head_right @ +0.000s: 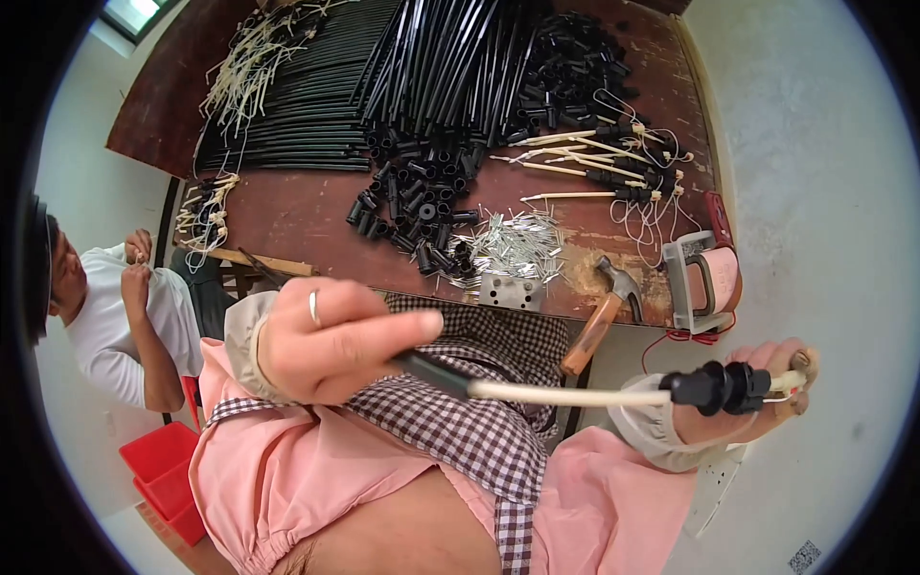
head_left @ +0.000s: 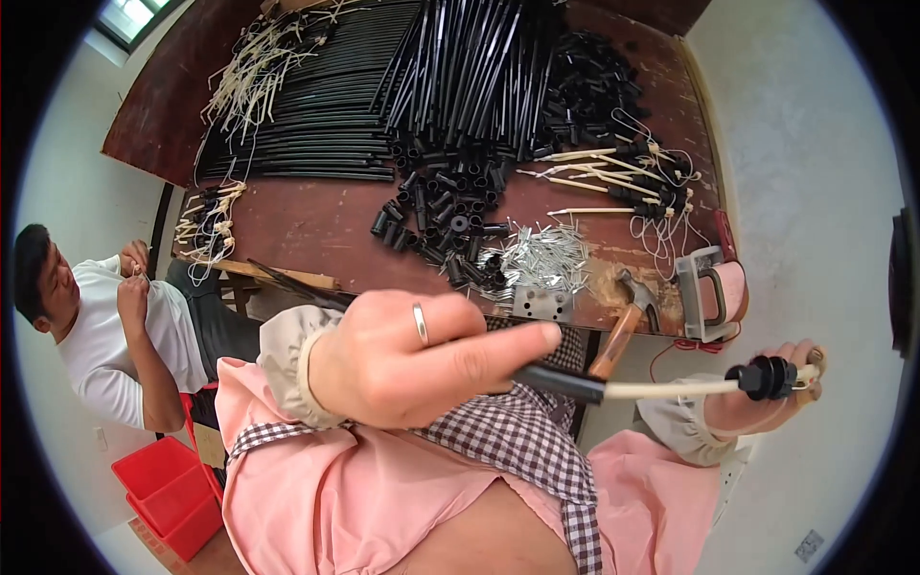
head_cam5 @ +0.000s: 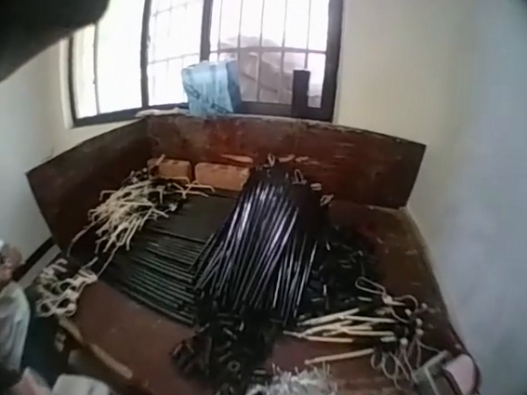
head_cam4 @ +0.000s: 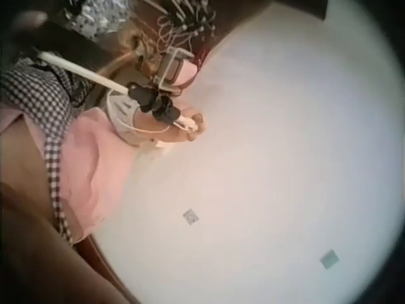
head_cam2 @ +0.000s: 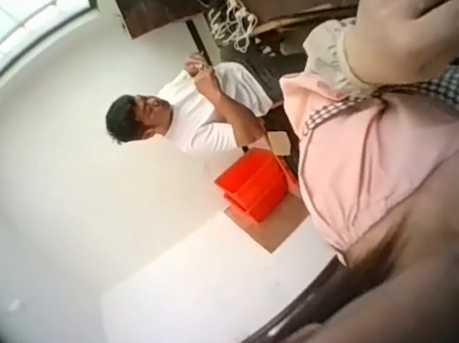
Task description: Assembling small white plastic connectors onto black wires using a small hammer and a workbench fixture.
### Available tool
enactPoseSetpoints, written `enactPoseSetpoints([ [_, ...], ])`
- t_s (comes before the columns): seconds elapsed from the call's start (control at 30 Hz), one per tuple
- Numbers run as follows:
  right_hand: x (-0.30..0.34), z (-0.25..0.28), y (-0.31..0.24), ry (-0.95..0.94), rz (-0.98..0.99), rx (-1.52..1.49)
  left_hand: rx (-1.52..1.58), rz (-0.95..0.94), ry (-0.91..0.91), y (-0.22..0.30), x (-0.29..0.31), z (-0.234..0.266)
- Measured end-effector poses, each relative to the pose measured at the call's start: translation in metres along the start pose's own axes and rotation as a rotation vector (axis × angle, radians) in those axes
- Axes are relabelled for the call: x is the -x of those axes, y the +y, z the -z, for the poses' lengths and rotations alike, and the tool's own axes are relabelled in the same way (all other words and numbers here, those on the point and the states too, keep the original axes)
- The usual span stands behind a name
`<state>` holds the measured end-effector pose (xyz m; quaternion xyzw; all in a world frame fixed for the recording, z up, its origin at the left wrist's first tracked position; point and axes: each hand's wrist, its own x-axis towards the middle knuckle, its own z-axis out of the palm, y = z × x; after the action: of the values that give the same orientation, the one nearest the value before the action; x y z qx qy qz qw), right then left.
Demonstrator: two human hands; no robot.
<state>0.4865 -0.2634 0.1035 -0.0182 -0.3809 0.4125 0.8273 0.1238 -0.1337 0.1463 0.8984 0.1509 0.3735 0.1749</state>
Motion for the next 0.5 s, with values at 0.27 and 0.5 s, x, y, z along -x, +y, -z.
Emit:
enactPoseSetpoints([
  [0.27,0.009,-0.048,0.098,0.284,-0.502,0.836,-0.125,0.201,-0.269,0.033,-0.001,-0.037],
  [0.5,0.037,-0.045,0.107,0.259,-0.727,0.646,0.257,0.388,-0.129,-0.016,0.045,-0.087],
])
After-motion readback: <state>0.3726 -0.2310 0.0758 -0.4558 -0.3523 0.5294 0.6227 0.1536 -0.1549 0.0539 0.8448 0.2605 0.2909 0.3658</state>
